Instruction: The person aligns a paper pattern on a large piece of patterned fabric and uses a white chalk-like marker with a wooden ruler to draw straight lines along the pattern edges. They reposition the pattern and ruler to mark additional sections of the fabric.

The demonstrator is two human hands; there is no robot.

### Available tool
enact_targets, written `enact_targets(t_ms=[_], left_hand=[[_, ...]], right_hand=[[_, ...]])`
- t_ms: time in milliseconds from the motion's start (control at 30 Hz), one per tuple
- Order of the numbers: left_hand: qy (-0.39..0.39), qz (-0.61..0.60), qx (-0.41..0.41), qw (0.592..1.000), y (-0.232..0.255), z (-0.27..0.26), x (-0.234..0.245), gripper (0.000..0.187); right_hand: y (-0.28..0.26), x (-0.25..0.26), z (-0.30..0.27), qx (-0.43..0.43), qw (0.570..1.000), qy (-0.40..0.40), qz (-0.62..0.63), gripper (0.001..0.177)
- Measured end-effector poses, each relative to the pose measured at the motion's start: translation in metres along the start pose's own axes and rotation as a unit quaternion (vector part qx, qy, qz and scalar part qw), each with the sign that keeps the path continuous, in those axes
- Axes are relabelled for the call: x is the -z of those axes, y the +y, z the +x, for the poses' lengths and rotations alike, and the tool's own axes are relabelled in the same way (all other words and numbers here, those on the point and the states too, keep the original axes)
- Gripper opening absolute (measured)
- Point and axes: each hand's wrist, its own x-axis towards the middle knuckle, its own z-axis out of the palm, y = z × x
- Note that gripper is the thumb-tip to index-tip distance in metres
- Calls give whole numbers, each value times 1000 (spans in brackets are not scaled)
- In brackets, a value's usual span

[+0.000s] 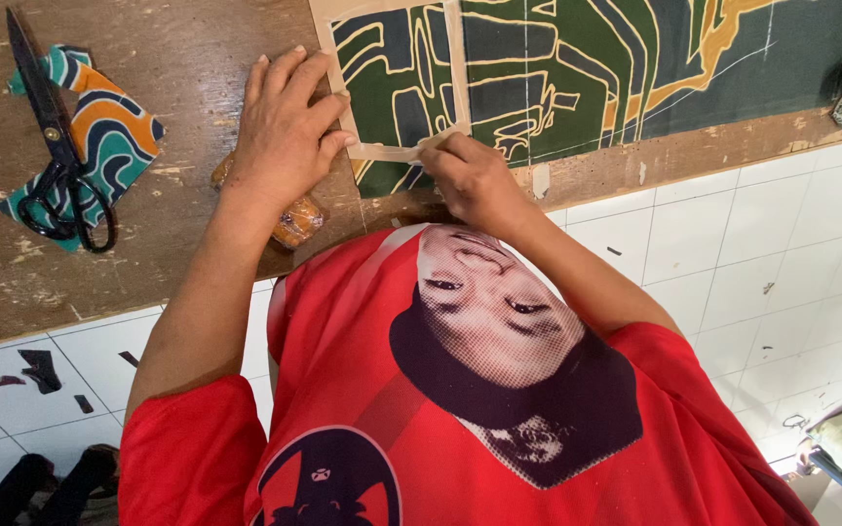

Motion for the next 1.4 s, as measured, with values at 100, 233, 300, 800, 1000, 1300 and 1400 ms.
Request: enact_targets(t_ms=[100, 233, 300, 800, 1000, 1300, 1400], left_hand=[[-7, 1, -7, 1000, -2, -1, 1, 40], [-8, 6, -12, 1000, -4, -2, 1, 41], [-5, 3, -11, 1000, -4, -2, 1, 43], [-12, 14, -15, 1000, -6, -3, 0, 50], [-13, 26, -16, 999, -8, -2, -6, 49], [-28, 6, -26, 999, -8, -1, -1, 50], [-25, 14, -23, 999, -6, 1, 0, 47]], right_hand=[[-5, -11, 11, 8, 999, -45, -15, 42], [-7, -26, 22, 17, 998, -58, -18, 36], [-6, -31, 27, 29, 997, -59, -31, 31], [-6, -44, 45, 99, 991, -59, -71, 28], [-2, -32, 40, 104, 989, -70, -76, 43], [12, 18, 11, 47, 986, -114, -108, 28], [12, 36, 5, 37, 995, -75, -46, 32]])
